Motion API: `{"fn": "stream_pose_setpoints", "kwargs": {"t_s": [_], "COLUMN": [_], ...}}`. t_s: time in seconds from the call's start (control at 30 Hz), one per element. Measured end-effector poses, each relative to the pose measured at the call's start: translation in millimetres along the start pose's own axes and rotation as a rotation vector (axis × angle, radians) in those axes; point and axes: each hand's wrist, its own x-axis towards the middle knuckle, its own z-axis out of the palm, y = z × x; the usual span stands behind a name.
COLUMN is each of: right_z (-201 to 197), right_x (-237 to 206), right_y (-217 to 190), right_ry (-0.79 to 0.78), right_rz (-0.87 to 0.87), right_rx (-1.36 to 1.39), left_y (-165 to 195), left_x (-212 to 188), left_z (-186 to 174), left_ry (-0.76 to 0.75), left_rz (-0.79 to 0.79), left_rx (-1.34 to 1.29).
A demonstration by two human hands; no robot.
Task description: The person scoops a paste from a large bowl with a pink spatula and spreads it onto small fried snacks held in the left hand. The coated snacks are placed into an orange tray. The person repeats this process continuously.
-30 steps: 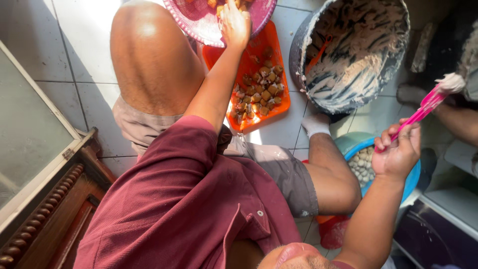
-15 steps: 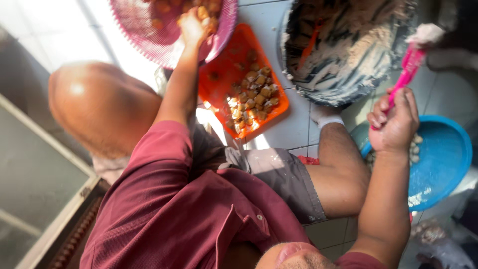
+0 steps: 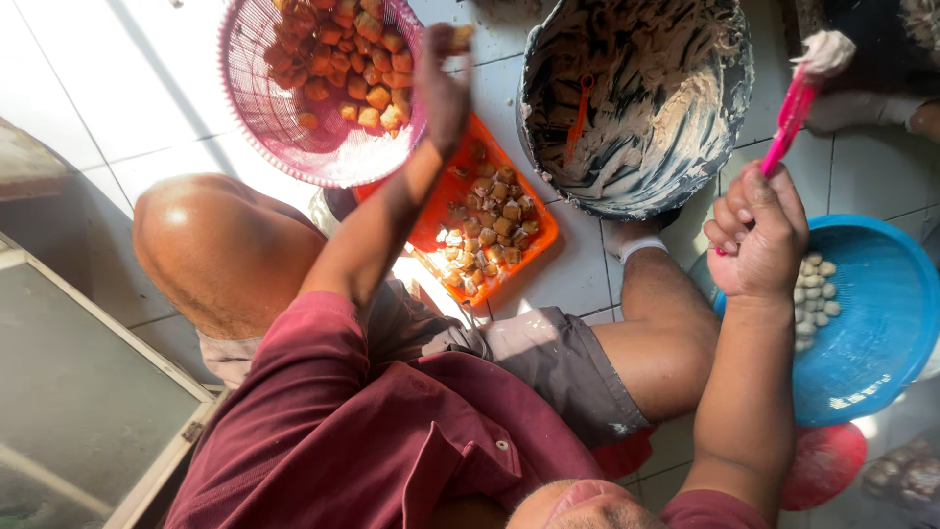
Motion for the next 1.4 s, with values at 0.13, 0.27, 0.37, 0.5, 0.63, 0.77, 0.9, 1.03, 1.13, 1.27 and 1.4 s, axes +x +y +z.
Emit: {"fn": "stream_pose_setpoints", "kwargs": {"t_s": [0.13, 0.27, 0.37, 0.5, 0.63, 0.77, 0.9, 1.03, 1.13, 1.27, 1.4], "right_z": [20, 36, 40, 35, 31, 32, 30, 26, 25, 27, 29], "right_x": [-11, -22, -30, -37, -44, -46, -47, -49, -48, -46, -49], "right_y": [11, 30, 37, 36, 36, 36, 29, 24, 25, 29, 30], "right_ry": [-0.009, -0.055, -0.116, -0.072, -0.047, -0.050, -0.047, -0.104, -0.141, -0.127, -0.136], "right_rz": [-0.023, -0.131, -0.238, -0.234, -0.230, -0.197, -0.231, -0.272, -0.278, -0.284, -0.185], "right_rx": [-0.012, -0.059, -0.127, -0.152, -0.171, -0.149, -0.134, -0.124, -0.161, -0.268, -0.265], "left_y": [106, 178, 202, 203, 189, 177, 180, 186, 185, 176, 163], "left_x": [-60, -112, -126, -129, -127, -123, -115, -105, -102, -101, -87], "left_z": [32, 23, 16, 12, 19, 22, 14, 4, 2, 8, 11], "left_ry": [-0.403, -0.643, -0.688, -0.801, -0.929, -0.982, -1.026, -1.139, -1.238, -1.170, -0.790], "left_rz": [-0.102, -0.095, -0.014, -0.154, -0.387, -0.543, -0.581, -0.608, -0.665, -0.792, -0.810], "left_rx": [-0.233, -0.476, -0.460, -0.653, -0.670, -0.775, -0.892, -0.920, -0.868, -0.816, -0.837]}}
